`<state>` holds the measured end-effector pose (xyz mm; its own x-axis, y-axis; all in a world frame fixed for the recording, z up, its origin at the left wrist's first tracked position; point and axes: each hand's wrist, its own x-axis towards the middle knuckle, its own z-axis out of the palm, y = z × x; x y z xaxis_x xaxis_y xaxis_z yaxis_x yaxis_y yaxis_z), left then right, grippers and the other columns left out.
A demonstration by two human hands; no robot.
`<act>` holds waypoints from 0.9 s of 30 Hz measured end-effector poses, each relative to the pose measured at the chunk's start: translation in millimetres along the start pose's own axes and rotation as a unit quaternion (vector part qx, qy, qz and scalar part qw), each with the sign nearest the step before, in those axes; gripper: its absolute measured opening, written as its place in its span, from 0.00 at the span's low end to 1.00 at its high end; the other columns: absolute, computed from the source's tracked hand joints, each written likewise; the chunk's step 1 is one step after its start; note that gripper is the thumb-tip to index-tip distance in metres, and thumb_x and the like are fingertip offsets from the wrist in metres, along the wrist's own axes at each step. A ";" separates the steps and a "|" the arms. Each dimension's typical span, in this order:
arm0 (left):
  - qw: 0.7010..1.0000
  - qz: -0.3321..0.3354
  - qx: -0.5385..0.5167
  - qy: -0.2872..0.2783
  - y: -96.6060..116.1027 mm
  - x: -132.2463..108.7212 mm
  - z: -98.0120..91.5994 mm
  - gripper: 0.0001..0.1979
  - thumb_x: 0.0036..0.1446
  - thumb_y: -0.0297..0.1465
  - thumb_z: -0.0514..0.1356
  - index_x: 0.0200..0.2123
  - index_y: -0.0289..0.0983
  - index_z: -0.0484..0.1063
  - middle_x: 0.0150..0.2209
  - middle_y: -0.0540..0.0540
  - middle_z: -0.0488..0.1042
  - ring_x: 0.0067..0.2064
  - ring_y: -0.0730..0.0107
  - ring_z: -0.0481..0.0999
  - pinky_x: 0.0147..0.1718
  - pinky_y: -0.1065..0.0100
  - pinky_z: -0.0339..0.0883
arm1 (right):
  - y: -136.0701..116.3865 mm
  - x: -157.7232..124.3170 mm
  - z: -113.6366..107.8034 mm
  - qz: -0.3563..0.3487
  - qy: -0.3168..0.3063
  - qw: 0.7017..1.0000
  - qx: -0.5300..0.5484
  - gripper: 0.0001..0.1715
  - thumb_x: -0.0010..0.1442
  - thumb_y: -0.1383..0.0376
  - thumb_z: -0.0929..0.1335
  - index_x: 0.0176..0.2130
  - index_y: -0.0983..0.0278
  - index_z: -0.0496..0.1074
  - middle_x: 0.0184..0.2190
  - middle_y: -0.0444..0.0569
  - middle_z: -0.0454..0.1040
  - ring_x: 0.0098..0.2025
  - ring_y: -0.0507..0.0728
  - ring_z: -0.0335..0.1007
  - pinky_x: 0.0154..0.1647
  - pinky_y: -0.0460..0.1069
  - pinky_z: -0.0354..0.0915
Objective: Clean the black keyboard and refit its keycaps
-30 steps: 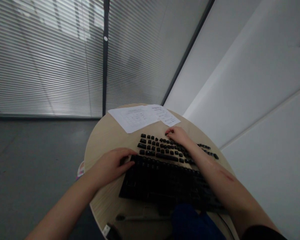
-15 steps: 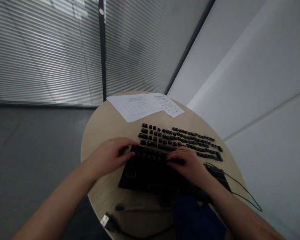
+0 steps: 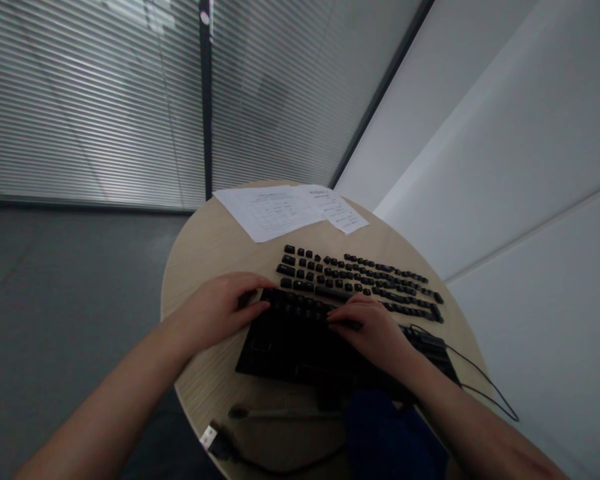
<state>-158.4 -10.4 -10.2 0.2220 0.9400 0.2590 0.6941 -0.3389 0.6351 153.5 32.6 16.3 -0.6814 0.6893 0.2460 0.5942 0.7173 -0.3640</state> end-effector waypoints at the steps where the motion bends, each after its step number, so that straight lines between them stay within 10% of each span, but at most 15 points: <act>1: 1.000 0.001 0.001 0.002 -0.1 -0.1 0.1 0.17 0.60 0.39 0.58 0.50 0.44 0.77 0.40 0.48 0.81 0.37 0.64 0.77 0.39 0.64 0.68 | -1.0 0.2 -0.3 -0.009 0.000 1.000 -0.006 0.08 0.59 0.70 0.74 0.38 0.57 0.83 0.36 0.46 0.84 0.39 0.58 0.76 0.45 0.54 0.70; 21: 1.000 0.012 0.015 0.012 0.4 -0.7 0.9 0.16 0.61 0.38 0.58 0.50 0.45 0.78 0.38 0.48 0.81 0.37 0.63 0.78 0.39 0.64 0.67 | -16.0 -0.1 -6.7 -0.016 -0.049 0.996 -0.073 0.06 0.60 0.69 0.74 0.39 0.60 0.83 0.33 0.48 0.79 0.40 0.58 0.74 0.44 0.53 0.67; 27: 0.999 0.008 0.028 0.016 -0.4 -1.1 1.5 0.17 0.61 0.40 0.58 0.51 0.43 0.78 0.37 0.47 0.81 0.36 0.62 0.77 0.38 0.64 0.67 | 4.1 10.2 -30.5 -0.038 0.032 0.995 -0.086 0.10 0.66 0.66 0.69 0.41 0.60 0.82 0.36 0.50 0.79 0.40 0.58 0.73 0.43 0.53 0.67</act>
<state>-157.9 -11.2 -11.8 0.2128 0.9321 0.2930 0.7273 -0.3514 0.5896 162.0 45.7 44.7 -0.7025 0.6329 0.3255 0.6091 0.7712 -0.1848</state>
